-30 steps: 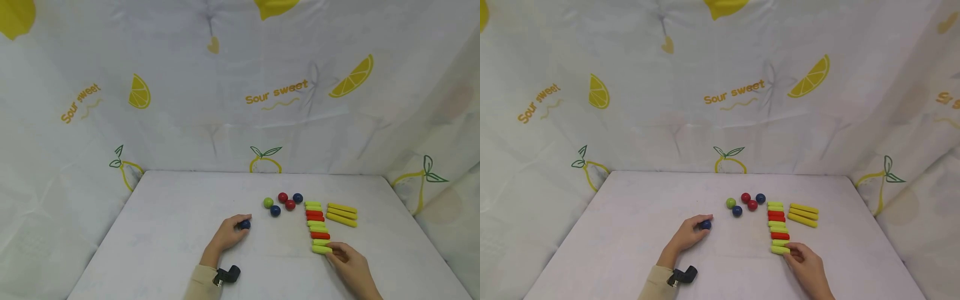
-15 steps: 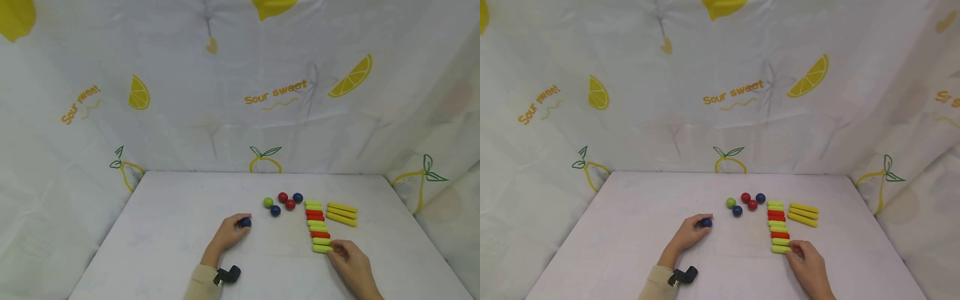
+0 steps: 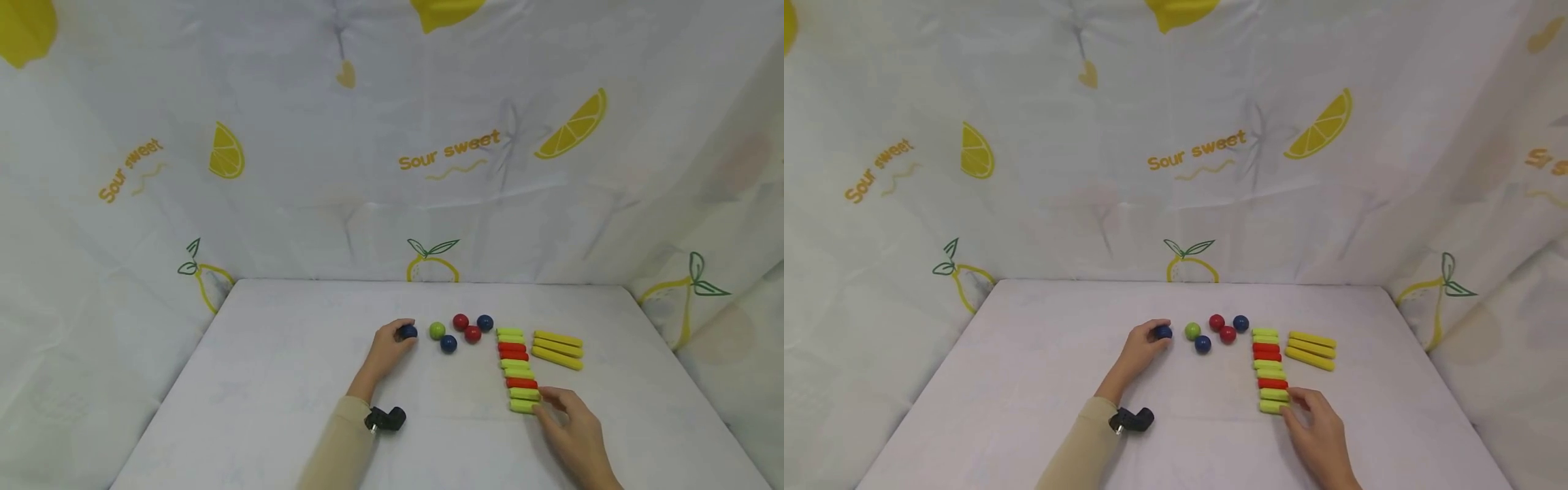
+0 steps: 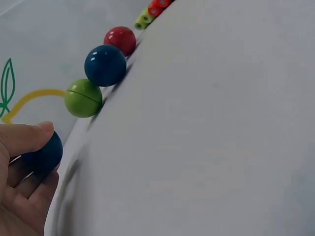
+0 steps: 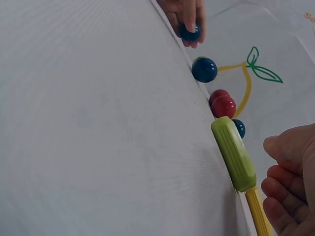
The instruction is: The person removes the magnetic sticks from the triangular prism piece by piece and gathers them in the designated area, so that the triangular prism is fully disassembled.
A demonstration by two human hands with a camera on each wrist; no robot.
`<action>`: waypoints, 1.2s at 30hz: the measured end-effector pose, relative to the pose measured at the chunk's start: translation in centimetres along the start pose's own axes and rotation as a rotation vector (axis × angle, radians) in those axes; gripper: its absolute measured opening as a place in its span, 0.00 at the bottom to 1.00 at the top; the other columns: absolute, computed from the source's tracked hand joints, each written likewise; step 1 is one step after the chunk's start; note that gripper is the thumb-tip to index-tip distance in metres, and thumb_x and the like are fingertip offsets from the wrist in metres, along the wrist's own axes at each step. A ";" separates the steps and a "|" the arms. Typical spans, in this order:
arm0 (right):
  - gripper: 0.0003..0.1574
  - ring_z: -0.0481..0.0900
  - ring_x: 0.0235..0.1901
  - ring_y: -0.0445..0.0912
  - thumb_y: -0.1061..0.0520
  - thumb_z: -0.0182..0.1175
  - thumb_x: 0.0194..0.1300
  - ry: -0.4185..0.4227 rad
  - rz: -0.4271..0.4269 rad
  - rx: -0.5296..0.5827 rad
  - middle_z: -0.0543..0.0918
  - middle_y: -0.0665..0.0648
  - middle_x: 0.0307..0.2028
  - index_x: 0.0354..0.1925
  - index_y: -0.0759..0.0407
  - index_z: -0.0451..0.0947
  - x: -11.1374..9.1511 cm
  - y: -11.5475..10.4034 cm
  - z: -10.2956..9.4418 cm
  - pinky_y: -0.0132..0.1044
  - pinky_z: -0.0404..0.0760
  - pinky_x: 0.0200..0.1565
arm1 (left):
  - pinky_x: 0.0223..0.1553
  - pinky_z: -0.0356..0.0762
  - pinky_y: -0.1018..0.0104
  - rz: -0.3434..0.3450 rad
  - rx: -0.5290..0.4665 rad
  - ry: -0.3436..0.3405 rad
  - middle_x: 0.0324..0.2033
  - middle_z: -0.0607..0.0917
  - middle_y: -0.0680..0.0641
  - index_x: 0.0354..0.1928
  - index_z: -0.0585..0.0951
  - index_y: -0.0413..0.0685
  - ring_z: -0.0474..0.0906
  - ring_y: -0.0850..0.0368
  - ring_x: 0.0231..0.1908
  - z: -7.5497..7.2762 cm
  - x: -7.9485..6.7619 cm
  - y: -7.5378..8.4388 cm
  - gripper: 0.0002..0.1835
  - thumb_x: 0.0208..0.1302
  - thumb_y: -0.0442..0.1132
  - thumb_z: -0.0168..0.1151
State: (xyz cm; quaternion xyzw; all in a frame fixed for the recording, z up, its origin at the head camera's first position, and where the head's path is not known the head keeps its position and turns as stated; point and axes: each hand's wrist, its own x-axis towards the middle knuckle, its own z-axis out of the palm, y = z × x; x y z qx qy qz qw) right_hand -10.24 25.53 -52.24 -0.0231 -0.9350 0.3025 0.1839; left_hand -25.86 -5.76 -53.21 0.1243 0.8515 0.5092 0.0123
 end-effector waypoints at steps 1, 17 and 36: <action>0.19 0.81 0.42 0.53 0.58 0.68 0.55 -0.001 0.002 0.001 0.82 0.56 0.42 0.46 0.60 0.77 0.0 0.0 0.0 0.26 0.80 0.40 | 0.61 0.72 0.54 -0.002 -0.008 0.004 0.57 0.78 0.43 0.57 0.77 0.46 0.73 0.49 0.60 0.1 0.6 0.1 0.21 0.62 0.39 0.63; 0.18 0.75 0.39 0.29 0.57 0.70 0.54 0.031 -0.036 0.061 0.83 0.53 0.40 0.44 0.58 0.79 0.1 0.1 0.9 0.08 0.67 0.40 | 0.62 0.70 0.54 -0.080 0.018 -0.003 0.58 0.77 0.40 0.57 0.77 0.45 0.71 0.47 0.62 1.0 3.8 0.1 0.23 0.60 0.37 0.65; 0.24 0.77 0.45 0.35 0.50 0.65 0.61 -0.053 0.015 0.094 0.83 0.57 0.47 0.53 0.59 0.76 0.4 0.1 0.3 0.08 0.68 0.42 | 0.70 0.58 0.53 -0.107 0.121 -0.067 0.68 0.67 0.44 0.69 0.64 0.46 0.60 0.47 0.69 -1.7 1.6 0.0 0.32 0.64 0.44 0.60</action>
